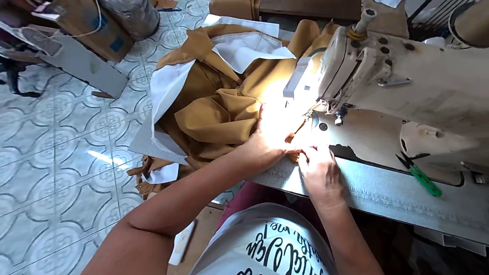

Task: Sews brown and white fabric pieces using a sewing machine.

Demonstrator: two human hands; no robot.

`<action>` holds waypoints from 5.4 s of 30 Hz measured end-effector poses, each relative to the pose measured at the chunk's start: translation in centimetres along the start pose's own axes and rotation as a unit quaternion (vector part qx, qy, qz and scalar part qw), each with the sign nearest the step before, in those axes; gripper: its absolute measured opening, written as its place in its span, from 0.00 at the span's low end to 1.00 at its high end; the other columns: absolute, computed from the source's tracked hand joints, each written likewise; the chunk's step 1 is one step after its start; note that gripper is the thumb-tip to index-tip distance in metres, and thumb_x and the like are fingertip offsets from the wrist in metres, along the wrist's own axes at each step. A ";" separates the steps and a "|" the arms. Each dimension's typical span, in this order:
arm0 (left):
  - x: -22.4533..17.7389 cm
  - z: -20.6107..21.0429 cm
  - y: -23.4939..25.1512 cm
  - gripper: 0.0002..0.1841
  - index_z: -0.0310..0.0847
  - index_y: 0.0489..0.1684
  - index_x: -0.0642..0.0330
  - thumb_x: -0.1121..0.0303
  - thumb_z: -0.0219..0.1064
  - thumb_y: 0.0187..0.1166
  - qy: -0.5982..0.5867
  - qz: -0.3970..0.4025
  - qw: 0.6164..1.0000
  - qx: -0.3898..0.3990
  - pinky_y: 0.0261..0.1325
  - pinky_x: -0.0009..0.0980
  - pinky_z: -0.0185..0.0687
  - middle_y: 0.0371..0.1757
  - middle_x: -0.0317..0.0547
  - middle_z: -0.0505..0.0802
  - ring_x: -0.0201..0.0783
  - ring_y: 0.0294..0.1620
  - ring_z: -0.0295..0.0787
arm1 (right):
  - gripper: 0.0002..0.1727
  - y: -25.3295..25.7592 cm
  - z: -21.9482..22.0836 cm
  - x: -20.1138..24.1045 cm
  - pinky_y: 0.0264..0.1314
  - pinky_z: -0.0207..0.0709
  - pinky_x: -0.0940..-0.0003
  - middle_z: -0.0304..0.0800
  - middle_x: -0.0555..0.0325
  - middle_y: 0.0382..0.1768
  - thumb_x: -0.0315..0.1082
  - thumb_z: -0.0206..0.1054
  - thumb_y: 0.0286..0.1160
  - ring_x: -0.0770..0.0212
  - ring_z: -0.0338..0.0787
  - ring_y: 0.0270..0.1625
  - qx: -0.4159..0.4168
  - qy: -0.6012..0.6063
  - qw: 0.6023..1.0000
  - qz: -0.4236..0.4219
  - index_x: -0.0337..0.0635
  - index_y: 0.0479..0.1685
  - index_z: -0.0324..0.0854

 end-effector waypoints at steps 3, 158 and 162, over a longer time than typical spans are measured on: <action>0.1 0.2 0.1 0.24 0.87 0.65 0.22 0.70 0.56 0.86 -0.005 -0.006 1.000 0.007 0.78 0.87 0.24 0.78 0.46 0.83 0.66 0.89 0.59 | 0.09 0.0 0.2 -0.2 0.55 0.88 0.57 0.94 0.46 0.49 0.30 0.69 0.73 0.47 0.93 0.54 -0.012 -0.004 1.000 -0.017 0.42 0.42 0.95; -1.3 1.9 4.2 0.22 0.90 0.48 0.56 0.47 0.76 0.71 -0.096 -0.011 0.988 -0.118 0.61 0.57 0.79 0.52 0.51 0.91 0.55 0.59 0.87 | 0.06 1.2 -0.9 -4.0 0.17 0.76 0.83 0.80 0.64 0.19 0.30 0.65 0.85 0.76 0.76 0.13 -0.011 0.492 0.813 0.311 0.36 0.41 0.79; -0.4 2.6 4.3 0.11 0.91 0.51 0.57 0.71 0.74 0.72 -0.118 0.036 0.979 -0.160 0.61 0.53 0.79 0.46 0.50 0.93 0.53 0.55 0.89 | 0.05 1.2 -1.1 -4.0 0.17 0.76 0.82 0.81 0.63 0.19 0.29 0.66 0.84 0.75 0.77 0.13 -0.013 0.509 0.798 0.322 0.37 0.41 0.80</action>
Point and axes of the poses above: each hand's wrist, its own y-axis towards the middle knuckle, its own z-axis out of the palm, x = y × z, the point moved 2 cm from there along y, towards the middle knuckle
